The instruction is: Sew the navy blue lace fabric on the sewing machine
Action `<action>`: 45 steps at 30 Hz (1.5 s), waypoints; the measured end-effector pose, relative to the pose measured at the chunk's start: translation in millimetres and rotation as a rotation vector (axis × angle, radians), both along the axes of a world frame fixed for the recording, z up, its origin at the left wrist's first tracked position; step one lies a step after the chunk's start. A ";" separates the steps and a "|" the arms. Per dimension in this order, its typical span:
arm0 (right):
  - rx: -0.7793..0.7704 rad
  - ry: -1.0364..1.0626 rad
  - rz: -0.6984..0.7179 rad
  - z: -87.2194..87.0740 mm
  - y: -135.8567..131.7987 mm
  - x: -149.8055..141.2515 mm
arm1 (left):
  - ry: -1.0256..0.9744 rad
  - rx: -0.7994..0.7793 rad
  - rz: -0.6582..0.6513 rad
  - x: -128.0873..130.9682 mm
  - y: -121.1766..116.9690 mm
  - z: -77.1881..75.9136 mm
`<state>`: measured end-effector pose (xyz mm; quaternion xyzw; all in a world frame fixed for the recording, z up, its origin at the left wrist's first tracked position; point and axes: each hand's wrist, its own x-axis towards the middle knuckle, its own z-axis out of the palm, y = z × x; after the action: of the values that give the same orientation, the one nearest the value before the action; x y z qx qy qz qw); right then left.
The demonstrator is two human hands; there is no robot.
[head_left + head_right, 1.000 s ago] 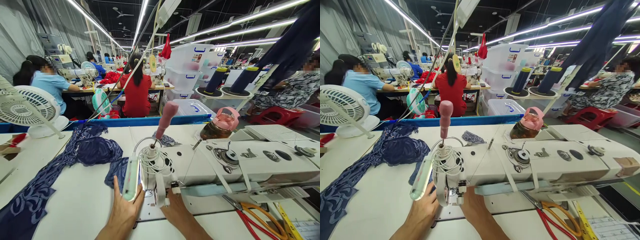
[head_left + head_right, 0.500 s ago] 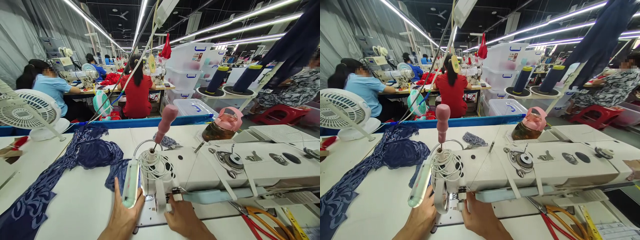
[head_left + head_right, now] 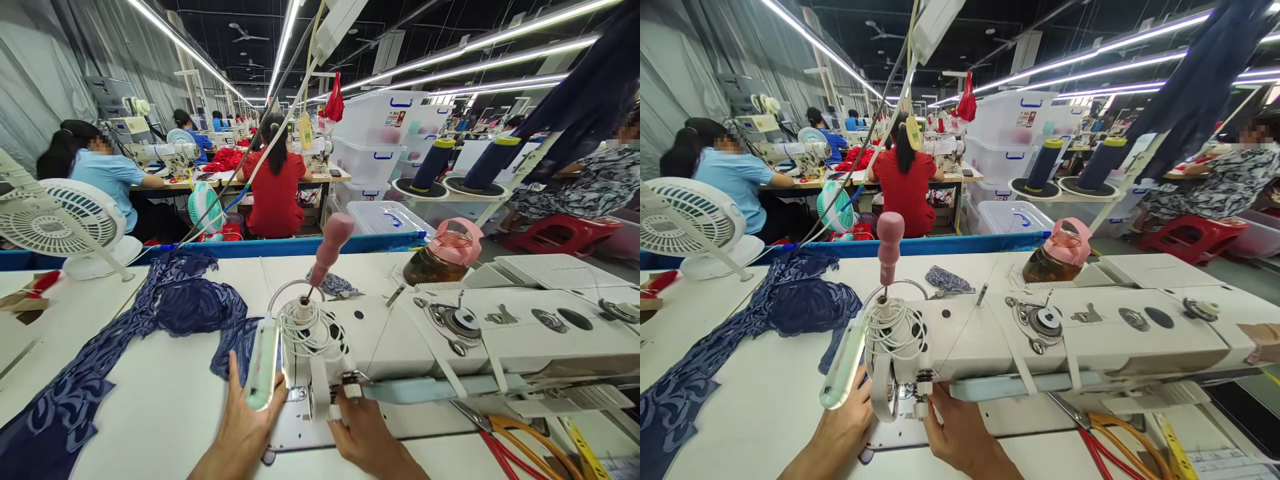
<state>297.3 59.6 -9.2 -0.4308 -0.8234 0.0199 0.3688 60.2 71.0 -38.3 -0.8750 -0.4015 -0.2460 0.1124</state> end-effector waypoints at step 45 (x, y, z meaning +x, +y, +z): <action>0.140 0.041 0.223 9.9 -20.0 -40.5 | -0.322 0.022 0.116 -21.9 -52.2 -1.0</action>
<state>256.8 39.5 0.7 -0.3093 -0.8579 0.0121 0.4101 38.3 18.8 -39.4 -0.7985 -0.4612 -0.3804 0.0703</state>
